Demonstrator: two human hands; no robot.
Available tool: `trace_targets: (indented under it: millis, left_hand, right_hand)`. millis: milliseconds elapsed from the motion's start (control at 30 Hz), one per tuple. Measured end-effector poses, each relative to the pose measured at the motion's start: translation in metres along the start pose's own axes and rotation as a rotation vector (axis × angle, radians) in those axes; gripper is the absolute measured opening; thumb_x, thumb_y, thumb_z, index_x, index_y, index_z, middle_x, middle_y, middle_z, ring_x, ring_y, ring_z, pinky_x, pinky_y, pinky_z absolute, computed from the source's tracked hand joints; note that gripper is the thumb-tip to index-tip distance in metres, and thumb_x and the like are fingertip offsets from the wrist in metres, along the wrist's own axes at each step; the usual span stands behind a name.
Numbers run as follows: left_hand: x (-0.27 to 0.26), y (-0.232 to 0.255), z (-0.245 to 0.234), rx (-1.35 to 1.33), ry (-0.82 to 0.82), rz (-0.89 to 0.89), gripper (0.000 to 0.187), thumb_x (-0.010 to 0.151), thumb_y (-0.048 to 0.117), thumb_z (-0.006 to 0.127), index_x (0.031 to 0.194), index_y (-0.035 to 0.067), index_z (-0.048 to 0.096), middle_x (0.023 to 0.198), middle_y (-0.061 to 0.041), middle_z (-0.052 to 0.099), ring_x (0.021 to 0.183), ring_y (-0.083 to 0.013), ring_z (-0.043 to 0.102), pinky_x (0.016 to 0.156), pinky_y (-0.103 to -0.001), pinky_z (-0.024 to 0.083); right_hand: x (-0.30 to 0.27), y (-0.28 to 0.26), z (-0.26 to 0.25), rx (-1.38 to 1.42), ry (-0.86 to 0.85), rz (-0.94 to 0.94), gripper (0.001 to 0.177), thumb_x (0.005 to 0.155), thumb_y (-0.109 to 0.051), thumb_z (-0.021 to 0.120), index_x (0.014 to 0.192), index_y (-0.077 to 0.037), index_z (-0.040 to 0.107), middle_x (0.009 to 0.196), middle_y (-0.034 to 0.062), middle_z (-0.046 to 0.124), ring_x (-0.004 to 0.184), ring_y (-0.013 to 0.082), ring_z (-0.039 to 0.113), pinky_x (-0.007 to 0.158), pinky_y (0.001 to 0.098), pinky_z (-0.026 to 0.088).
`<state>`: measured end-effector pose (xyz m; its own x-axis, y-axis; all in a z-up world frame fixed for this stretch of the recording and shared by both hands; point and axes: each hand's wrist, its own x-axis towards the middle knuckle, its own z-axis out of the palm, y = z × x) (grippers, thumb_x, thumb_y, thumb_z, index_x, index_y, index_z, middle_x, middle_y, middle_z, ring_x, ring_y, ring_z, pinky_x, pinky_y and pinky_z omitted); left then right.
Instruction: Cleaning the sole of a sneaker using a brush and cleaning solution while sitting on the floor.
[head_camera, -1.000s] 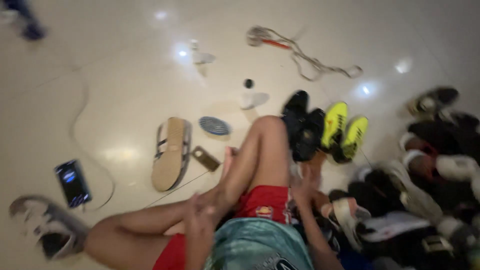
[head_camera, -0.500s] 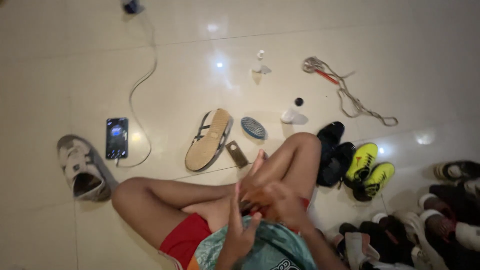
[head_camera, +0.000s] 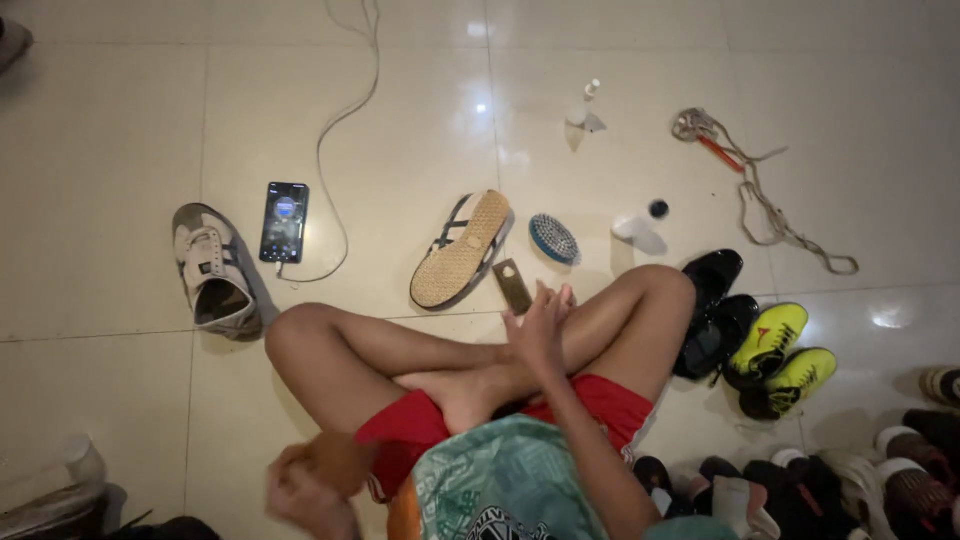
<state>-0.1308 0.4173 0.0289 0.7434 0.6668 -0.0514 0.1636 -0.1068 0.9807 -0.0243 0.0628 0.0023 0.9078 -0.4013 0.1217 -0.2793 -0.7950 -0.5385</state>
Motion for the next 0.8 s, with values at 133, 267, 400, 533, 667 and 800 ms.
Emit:
trace_targets:
  millis: [133,267,400,533,667,800]
  left_hand:
    - [0.033,-0.036,-0.029,0.061,0.406,-0.351,0.021,0.094,0.017,0.060,0.105,0.002,0.071,0.105,-0.015,0.071,0.092,-0.0275,0.067,0.071,-0.042,0.054]
    - [0.018,-0.111,-0.072,-0.033,0.203,-0.503,0.028,0.083,0.004,0.058,0.108,0.009,0.070,0.111,-0.014,0.071,0.094,-0.0299,0.065,0.080,-0.039,0.056]
    - [-0.007,-0.145,-0.059,0.059,0.226,-0.574,0.022,0.074,-0.003,0.048,0.078,0.014,0.061,0.083,-0.007,0.065,0.068,-0.0224,0.058,0.057,-0.034,0.050]
    - [-0.018,-0.146,-0.049,0.560,0.111,-0.649,0.037,0.098,0.025,0.045,0.100,0.004,0.075,0.105,-0.028,0.071,0.092,-0.0464,0.064,0.076,-0.054,0.049]
    - [-0.020,-0.135,-0.037,0.610,0.168,-0.690,0.045,0.107,0.028,0.040,0.120,-0.003,0.070,0.121,-0.031,0.068,0.103,-0.0510,0.063,0.087,-0.056,0.050]
    - [-0.031,-0.051,-0.002,0.012,0.251,-0.760,0.026,0.092,0.010,0.035,0.069,0.016,0.027,0.068,-0.007,0.046,0.059,-0.0174,0.037,0.046,-0.033,0.030]
  right_hand:
    - [0.033,0.040,0.049,-0.072,-0.358,0.256,0.115,0.077,-0.036,0.087,0.159,0.004,0.017,0.148,0.0328,0.042,0.137,0.0470,0.039,0.115,0.0547,0.027]
    - [0.039,0.075,0.100,-0.134,-0.196,0.157,0.076,0.072,-0.013,0.079,0.137,0.003,0.043,0.121,0.0314,0.056,0.113,0.0508,0.055,0.105,0.0546,0.040]
    - [0.053,0.037,0.060,0.038,-0.390,0.429,0.076,0.073,-0.031,0.076,0.136,0.000,0.047,0.129,0.0282,0.052,0.119,0.0453,0.053,0.103,0.0470,0.043]
    - [0.057,0.024,0.037,0.337,-0.487,0.652,0.058,0.073,-0.018,0.068,0.125,-0.001,0.052,0.108,0.0182,0.065,0.095,0.0309,0.064,0.075,0.0375,0.053]
    - [0.057,0.016,0.027,0.962,-0.439,0.803,0.055,0.074,0.004,0.079,0.119,-0.005,0.048,0.096,0.0177,0.074,0.065,0.0196,0.067,0.047,0.0271,0.050]
    - [0.059,0.028,0.037,1.148,-0.522,0.800,0.068,0.076,-0.001,0.081,0.134,-0.015,0.048,0.089,0.0077,0.063,0.059,0.0109,0.054,0.043,0.0214,0.035]
